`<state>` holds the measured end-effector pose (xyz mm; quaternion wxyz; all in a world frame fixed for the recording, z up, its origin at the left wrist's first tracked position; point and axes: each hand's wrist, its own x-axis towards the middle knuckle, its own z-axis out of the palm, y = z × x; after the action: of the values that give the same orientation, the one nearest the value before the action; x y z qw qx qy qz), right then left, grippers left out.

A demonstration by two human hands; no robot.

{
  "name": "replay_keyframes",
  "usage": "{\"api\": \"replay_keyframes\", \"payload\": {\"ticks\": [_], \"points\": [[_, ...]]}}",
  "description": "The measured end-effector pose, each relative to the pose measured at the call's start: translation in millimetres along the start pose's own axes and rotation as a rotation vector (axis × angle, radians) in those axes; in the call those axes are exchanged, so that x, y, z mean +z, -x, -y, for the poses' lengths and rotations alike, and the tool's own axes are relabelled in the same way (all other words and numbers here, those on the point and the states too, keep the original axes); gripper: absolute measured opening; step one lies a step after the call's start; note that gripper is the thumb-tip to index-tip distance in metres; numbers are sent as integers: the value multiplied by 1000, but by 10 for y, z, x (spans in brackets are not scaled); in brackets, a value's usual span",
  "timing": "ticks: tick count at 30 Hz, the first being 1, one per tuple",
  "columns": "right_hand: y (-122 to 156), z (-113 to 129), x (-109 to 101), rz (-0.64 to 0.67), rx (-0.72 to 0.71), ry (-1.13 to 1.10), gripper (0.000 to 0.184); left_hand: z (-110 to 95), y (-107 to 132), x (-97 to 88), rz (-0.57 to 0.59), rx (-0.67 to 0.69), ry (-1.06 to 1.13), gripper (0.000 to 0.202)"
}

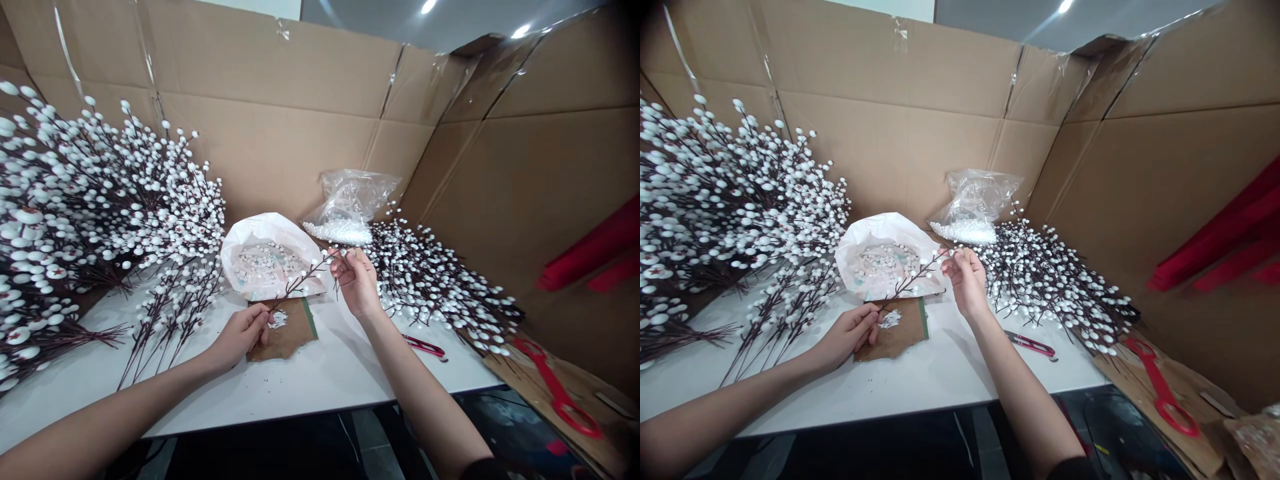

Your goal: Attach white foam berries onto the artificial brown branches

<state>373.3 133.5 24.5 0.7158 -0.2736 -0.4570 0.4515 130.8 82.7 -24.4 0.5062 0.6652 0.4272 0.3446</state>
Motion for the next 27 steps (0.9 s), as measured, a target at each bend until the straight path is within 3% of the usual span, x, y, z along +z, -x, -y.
{"api": "replay_keyframes", "payload": {"ticks": [27], "points": [[-32, 105, -90, -26, -5, 67, 25, -17, 2, 3, 28, 2, 9, 33]]}}
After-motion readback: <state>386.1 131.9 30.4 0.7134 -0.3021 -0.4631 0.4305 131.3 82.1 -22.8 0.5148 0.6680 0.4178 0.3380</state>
